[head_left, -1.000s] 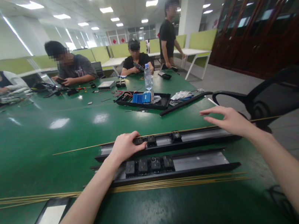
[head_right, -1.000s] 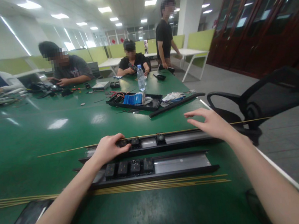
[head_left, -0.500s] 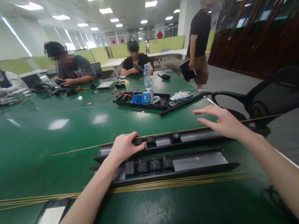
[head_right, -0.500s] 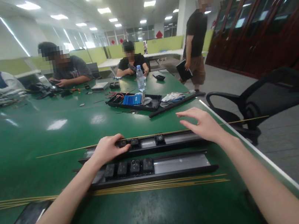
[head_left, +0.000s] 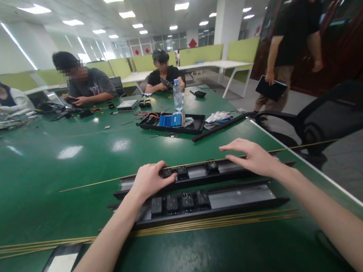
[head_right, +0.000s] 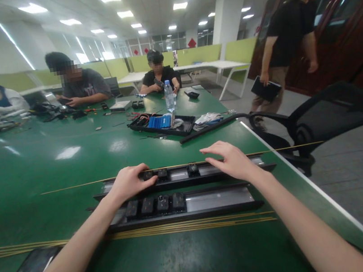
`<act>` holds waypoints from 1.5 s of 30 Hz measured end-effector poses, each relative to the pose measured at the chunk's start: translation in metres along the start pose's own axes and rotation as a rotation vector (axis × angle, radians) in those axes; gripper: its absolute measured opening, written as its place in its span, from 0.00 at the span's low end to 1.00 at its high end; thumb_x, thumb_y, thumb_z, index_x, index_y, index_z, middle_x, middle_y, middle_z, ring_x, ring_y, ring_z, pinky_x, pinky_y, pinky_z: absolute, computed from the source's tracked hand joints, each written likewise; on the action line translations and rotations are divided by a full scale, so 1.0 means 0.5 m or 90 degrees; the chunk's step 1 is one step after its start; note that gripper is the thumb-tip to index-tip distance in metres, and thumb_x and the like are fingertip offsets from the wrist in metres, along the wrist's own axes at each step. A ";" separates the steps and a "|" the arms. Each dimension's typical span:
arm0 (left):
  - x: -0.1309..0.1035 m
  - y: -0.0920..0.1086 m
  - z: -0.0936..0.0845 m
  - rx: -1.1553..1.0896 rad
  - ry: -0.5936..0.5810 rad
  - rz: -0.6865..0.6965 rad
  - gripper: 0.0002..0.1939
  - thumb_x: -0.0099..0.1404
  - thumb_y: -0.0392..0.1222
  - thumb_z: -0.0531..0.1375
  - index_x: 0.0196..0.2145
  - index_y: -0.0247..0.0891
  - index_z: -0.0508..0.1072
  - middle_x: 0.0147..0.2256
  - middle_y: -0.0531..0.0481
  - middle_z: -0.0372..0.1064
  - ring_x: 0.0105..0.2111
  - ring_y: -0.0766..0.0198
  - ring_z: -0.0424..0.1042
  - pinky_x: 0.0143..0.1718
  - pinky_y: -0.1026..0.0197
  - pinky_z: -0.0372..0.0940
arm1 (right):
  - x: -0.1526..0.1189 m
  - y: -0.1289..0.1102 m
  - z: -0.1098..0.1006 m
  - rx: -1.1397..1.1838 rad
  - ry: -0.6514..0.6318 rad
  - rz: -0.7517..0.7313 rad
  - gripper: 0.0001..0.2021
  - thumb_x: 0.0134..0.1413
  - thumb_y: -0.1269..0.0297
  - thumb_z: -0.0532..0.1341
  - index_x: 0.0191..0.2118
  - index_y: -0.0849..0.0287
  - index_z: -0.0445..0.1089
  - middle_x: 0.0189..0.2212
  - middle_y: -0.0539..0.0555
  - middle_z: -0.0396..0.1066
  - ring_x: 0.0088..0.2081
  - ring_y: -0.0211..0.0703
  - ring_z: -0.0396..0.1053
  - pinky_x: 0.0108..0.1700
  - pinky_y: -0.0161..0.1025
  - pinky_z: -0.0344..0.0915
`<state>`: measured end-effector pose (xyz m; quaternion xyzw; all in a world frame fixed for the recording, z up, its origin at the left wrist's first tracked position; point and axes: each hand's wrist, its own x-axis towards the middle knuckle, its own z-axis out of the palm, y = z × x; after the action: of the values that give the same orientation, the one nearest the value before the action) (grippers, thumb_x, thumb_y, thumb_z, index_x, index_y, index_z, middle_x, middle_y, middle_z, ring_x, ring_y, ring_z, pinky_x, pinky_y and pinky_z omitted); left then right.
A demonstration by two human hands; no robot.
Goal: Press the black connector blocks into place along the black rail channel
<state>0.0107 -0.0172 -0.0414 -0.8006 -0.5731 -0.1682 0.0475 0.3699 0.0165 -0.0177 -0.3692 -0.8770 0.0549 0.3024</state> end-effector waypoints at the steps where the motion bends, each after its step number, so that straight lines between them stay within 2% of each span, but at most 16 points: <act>1: 0.000 0.000 0.000 0.000 -0.001 0.002 0.22 0.62 0.63 0.56 0.36 0.42 0.75 0.31 0.46 0.78 0.33 0.53 0.77 0.31 0.61 0.61 | -0.001 0.000 0.008 0.001 -0.005 -0.003 0.15 0.62 0.59 0.58 0.52 0.51 0.73 0.45 0.55 0.77 0.47 0.51 0.71 0.51 0.51 0.68; 8: 0.000 0.003 0.001 0.021 -0.008 -0.003 0.22 0.63 0.63 0.55 0.35 0.42 0.75 0.31 0.47 0.78 0.33 0.54 0.77 0.31 0.61 0.60 | -0.010 -0.006 0.072 0.029 0.013 0.002 0.11 0.64 0.61 0.56 0.44 0.51 0.76 0.39 0.54 0.78 0.41 0.49 0.73 0.46 0.49 0.68; 12: 0.000 0.003 0.001 0.022 -0.006 -0.001 0.22 0.63 0.63 0.55 0.35 0.42 0.75 0.31 0.47 0.78 0.32 0.54 0.77 0.31 0.61 0.60 | -0.013 -0.008 0.089 0.027 0.048 0.021 0.11 0.65 0.59 0.56 0.43 0.50 0.76 0.37 0.54 0.78 0.39 0.49 0.72 0.43 0.49 0.68; 29: 0.000 0.008 -0.001 0.058 -0.004 0.014 0.21 0.64 0.62 0.55 0.33 0.42 0.74 0.30 0.48 0.78 0.31 0.55 0.77 0.28 0.61 0.55 | -0.013 -0.018 0.087 -0.001 0.039 0.034 0.09 0.66 0.60 0.54 0.41 0.52 0.72 0.37 0.53 0.76 0.39 0.48 0.70 0.44 0.46 0.65; 45: 0.000 0.006 0.001 0.055 -0.002 0.016 0.21 0.64 0.62 0.55 0.32 0.42 0.73 0.30 0.48 0.78 0.32 0.55 0.77 0.28 0.61 0.53 | -0.011 -0.014 0.091 -0.021 0.037 0.013 0.10 0.67 0.62 0.54 0.43 0.54 0.74 0.37 0.54 0.76 0.38 0.46 0.70 0.44 0.44 0.63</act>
<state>0.0135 -0.0179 -0.0413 -0.8052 -0.5697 -0.1419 0.0831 0.3427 0.0136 -0.0549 -0.3848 -0.8647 0.0327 0.3211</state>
